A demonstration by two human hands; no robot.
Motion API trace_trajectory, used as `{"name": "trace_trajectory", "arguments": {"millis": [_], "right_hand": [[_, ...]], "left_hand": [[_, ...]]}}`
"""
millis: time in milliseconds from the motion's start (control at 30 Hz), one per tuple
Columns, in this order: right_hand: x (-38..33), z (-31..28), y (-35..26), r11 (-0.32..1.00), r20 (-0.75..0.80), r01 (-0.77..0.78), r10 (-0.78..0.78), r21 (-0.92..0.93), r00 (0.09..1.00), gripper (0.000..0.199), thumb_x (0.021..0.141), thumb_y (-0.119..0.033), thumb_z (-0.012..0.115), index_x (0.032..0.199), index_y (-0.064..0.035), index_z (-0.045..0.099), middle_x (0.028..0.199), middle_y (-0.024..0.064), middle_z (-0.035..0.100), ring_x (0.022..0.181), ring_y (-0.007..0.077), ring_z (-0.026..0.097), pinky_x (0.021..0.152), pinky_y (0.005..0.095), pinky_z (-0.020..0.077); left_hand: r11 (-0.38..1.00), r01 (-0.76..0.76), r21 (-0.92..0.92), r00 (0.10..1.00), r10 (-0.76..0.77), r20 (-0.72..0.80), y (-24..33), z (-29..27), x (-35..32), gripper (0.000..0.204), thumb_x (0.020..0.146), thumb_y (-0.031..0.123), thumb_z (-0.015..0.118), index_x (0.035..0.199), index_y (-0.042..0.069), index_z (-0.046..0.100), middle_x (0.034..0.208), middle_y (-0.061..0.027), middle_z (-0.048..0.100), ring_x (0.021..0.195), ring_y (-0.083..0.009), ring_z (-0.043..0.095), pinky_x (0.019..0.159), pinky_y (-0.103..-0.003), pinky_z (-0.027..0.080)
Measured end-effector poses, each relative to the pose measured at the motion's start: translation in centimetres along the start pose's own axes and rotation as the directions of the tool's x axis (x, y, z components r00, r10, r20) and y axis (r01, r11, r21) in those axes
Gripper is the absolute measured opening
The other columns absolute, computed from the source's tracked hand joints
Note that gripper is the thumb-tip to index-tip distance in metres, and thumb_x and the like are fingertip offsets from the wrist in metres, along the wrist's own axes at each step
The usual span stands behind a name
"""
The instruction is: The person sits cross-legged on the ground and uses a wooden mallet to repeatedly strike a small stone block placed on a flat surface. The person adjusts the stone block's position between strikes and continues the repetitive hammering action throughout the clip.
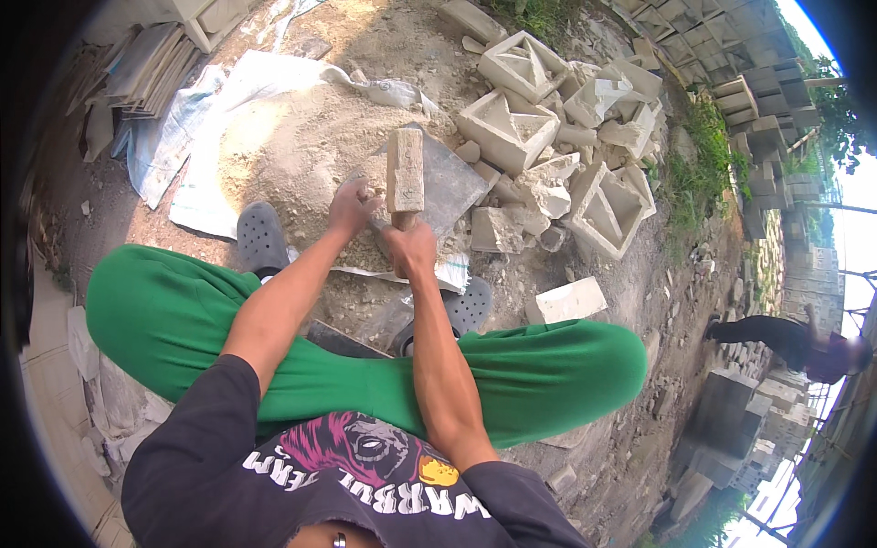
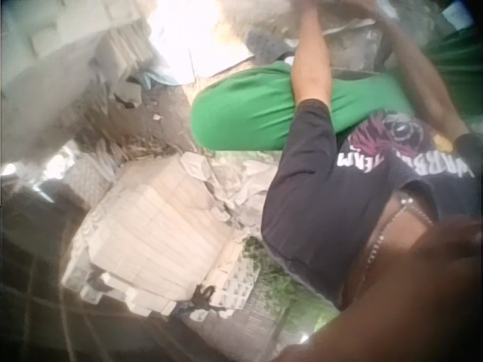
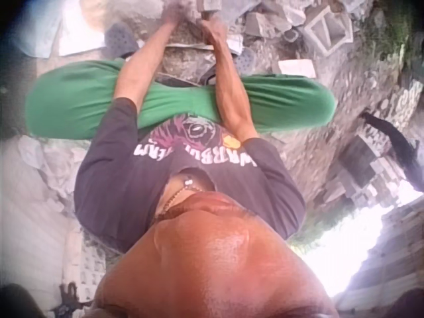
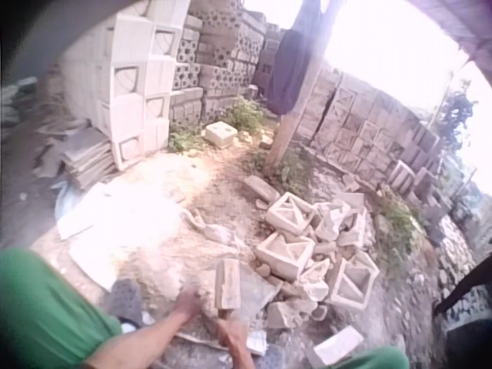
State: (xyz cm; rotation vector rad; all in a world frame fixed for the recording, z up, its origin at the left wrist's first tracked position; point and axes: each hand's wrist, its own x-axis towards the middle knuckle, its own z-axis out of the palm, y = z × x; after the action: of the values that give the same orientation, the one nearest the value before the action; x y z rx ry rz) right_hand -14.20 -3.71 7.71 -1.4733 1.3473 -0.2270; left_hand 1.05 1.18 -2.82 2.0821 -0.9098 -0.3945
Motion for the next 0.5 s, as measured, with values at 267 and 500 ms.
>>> {"name": "trace_trajectory", "arguments": {"millis": [267,500], "right_hand": [[1.8,2.7,1.2,0.938,-0.015,0.079,-0.089,-0.337,0.996,0.026,0.072,-0.021,0.069,0.074,0.0048,0.069,0.066,0.0159,0.068,0.056,0.0233,0.068,0.054,0.0371,0.0523],[0.5,1.4,0.0,0.926,0.042,-0.072,0.094,-0.372,0.995,0.036,0.069,-0.027,0.071,0.082,0.0074,0.071,0.071,0.0197,0.07,0.064,0.0289,0.071,0.062,0.0397,0.0555]], "left_hand": [[0.952,0.273,-0.141,0.954,-0.287,-0.087,-1.9,0.3,-3.1,0.026,0.088,0.022,0.072,0.107,0.005,0.069,0.088,-0.0099,0.064,0.081,-0.0278,0.064,0.076,-0.039,0.051],[0.688,0.616,-0.383,0.753,-0.657,0.031,-2.5,2.0,-3.0,0.031,0.086,0.028,0.074,0.105,0.004,0.068,0.088,-0.0094,0.075,0.083,-0.0281,0.072,0.076,-0.039,0.054]]}}
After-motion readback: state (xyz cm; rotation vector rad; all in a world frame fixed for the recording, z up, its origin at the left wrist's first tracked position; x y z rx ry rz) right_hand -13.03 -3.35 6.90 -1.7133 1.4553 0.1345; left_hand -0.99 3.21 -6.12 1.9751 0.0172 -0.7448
